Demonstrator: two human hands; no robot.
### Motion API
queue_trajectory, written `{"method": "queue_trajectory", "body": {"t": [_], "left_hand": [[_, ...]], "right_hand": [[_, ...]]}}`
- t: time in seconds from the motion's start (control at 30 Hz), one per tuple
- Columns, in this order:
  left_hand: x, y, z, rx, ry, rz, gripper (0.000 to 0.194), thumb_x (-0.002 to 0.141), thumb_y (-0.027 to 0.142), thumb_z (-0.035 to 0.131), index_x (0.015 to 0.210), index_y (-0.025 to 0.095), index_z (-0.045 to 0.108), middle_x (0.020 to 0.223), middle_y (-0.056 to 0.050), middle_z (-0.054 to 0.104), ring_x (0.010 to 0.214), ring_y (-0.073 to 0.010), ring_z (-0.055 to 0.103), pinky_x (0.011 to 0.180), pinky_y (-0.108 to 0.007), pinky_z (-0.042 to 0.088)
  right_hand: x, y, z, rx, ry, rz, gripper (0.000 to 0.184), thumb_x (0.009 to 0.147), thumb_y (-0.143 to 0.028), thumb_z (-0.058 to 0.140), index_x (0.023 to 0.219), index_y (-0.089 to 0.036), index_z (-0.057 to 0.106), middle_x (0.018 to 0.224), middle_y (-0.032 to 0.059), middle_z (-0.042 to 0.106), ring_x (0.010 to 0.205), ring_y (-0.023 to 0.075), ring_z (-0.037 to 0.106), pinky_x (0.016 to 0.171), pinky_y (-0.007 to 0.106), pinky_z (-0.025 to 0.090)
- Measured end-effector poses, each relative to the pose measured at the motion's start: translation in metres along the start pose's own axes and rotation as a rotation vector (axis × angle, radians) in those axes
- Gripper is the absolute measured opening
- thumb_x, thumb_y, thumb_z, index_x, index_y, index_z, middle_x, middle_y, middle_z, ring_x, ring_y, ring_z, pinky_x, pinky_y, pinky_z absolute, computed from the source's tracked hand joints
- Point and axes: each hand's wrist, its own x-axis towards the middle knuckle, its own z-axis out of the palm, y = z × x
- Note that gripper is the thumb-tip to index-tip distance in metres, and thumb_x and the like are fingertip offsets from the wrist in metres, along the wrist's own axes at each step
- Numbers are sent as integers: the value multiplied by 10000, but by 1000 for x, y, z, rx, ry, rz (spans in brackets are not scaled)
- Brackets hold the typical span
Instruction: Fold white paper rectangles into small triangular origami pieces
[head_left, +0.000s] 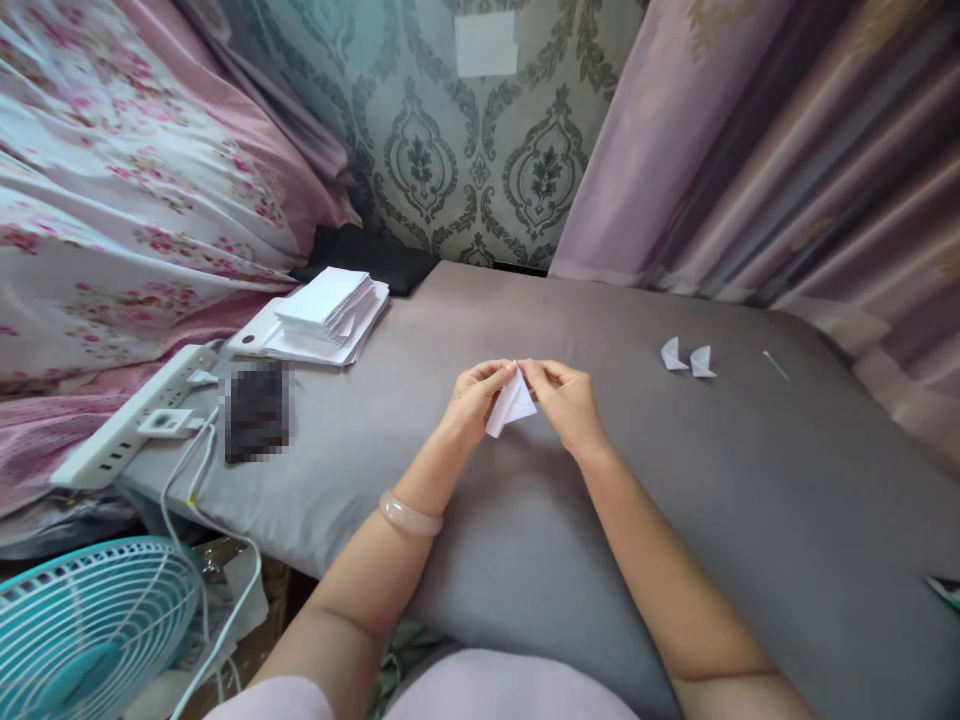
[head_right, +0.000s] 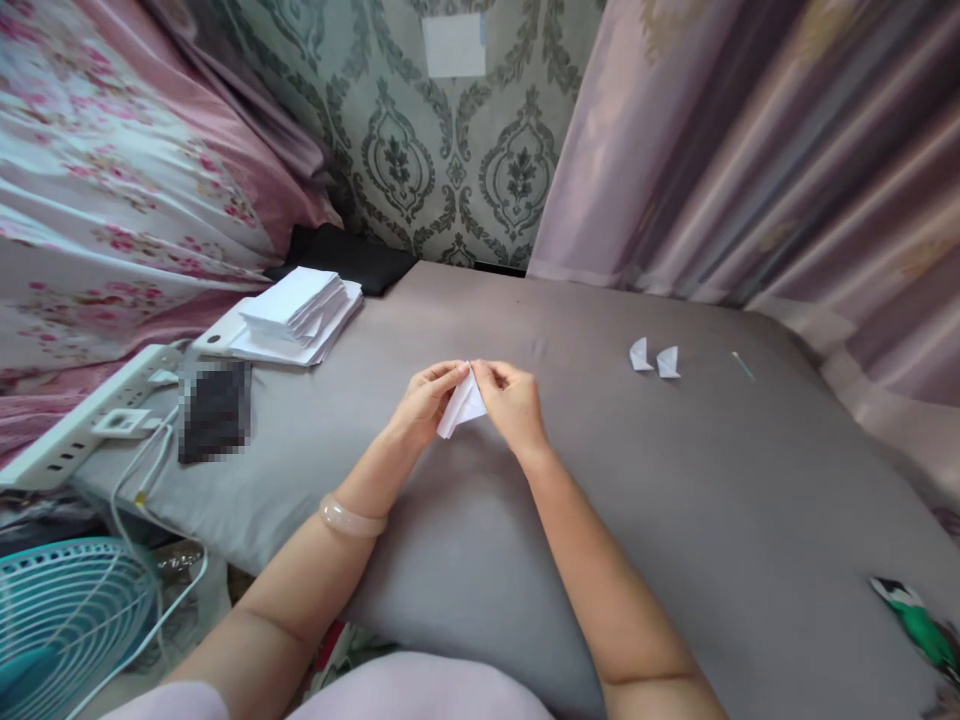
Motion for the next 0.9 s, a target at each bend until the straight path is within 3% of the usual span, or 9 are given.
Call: {"method": "queue_trajectory", "body": {"t": [0.07, 0.13, 0.3, 0.5, 0.67, 0.8, 0.9], "left_hand": [[-1, -3, 2, -8, -8, 48, 340, 567, 341, 861, 765, 149, 663, 672, 5, 651, 584, -100, 585, 586, -243, 466], [-1, -3, 2, 12, -13, 82, 316, 592, 352, 848, 765, 154, 672, 669, 10, 645, 586, -92, 573, 581, -234, 448], [-2, -3, 2, 50, -1, 139, 264, 619, 343, 831, 732, 152, 688, 668, 12, 635, 583, -64, 533, 585, -211, 416], [-1, -9, 2, 30, 20, 109, 295, 616, 375, 824, 758, 155, 688, 667, 4, 630, 580, -86, 538, 573, -233, 409], [2, -11, 0, 85, 21, 139, 266, 646, 376, 798, 744, 148, 703, 682, -7, 638, 617, -82, 539, 613, -224, 407], [1, -8, 0, 120, 8, 144, 261, 647, 369, 799, 697, 140, 683, 655, -4, 617, 608, -79, 524, 625, -226, 407], [-1, -7, 2, 170, 34, 212, 245, 650, 346, 793, 690, 139, 668, 651, 5, 607, 603, -76, 506, 630, -230, 403]], "right_hand": [[3, 2, 0, 182, 2, 177, 339, 769, -500, 644, 820, -176, 730, 739, 54, 701, 685, 173, 643, 664, 318, 513], [4, 2, -1, 260, -12, 236, 331, 717, -506, 697, 773, -180, 722, 695, 39, 694, 644, 162, 631, 650, 312, 509], [2, -1, -1, 228, 8, 181, 310, 659, -479, 753, 754, -185, 729, 726, 42, 715, 673, 158, 635, 673, 305, 504], [3, 8, 1, 137, 13, 134, 313, 711, -473, 707, 810, -177, 736, 781, 58, 738, 670, 161, 648, 656, 305, 506], [6, 11, -4, -64, 48, 33, 277, 752, -430, 671, 809, -165, 733, 789, 73, 744, 714, 184, 669, 692, 324, 503], [6, 7, -8, -160, -10, -13, 253, 782, -404, 632, 784, -166, 718, 753, 60, 734, 686, 175, 658, 676, 319, 491], [5, 7, -7, -104, -46, 5, 253, 772, -413, 638, 780, -171, 711, 752, 48, 729, 691, 169, 653, 669, 309, 492]]}}
